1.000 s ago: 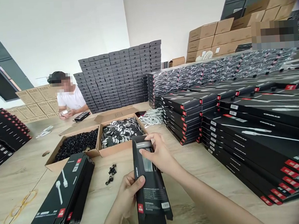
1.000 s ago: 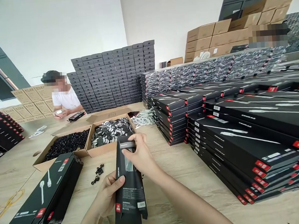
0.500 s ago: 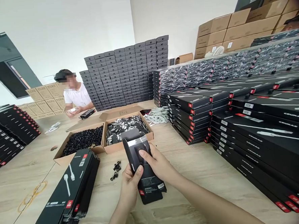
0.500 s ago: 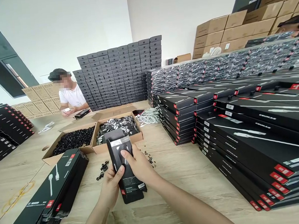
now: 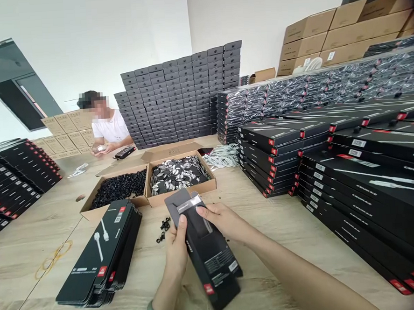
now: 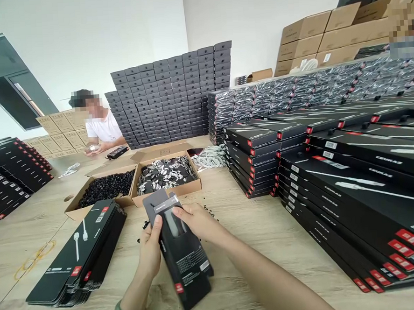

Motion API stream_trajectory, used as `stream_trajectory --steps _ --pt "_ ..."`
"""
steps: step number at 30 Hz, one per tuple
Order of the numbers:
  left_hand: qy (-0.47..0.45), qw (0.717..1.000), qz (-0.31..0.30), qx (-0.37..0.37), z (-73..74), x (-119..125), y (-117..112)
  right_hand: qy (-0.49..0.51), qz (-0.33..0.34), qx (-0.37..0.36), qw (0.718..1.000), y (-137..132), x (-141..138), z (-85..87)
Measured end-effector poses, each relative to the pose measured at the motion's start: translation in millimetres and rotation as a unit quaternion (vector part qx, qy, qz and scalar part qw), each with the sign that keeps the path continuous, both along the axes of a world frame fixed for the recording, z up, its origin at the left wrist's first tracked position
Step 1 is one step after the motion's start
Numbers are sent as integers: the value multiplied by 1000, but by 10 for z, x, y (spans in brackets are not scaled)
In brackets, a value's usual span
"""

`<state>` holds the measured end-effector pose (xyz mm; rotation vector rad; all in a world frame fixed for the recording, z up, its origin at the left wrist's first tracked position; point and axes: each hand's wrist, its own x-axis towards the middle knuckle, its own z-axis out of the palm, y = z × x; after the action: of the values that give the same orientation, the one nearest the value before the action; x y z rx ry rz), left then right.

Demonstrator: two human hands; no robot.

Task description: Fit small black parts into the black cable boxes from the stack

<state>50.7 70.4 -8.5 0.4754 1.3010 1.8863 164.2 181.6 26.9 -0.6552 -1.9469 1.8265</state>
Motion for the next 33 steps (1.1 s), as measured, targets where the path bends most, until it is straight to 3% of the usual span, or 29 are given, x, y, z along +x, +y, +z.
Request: stream_trajectory --steps 4,7,9,11,13,15,19,25,29,33 --pt "40 991 129 -7 -47 -116 -6 -67 126 -2 990 -26 40 -22" --pt "60 981 185 -10 -62 -160 -5 -79 75 78 991 -45 20 -42" --pt "67 983 168 -13 -65 -142 4 -67 23 104 992 -43 -10 -44" --pt "80 991 101 -23 -71 -85 11 -52 -1 97 994 -19 -23 -28" --pt "101 994 19 -38 -80 -16 9 -38 -10 87 995 24 0 7" --pt "123 991 -23 -52 -85 26 -2 -27 8 61 998 69 54 52" --pt "162 984 31 -62 -65 5 -37 -18 82 -44 995 113 138 94" --pt "237 966 69 -79 -32 106 -91 17 -30 -86 996 19 -10 -37" --pt "313 947 20 -65 -110 166 -133 48 -62 -99 992 5 -55 -33" --pt "330 940 -72 -52 -188 202 -127 79 -44 -100 991 169 159 181"
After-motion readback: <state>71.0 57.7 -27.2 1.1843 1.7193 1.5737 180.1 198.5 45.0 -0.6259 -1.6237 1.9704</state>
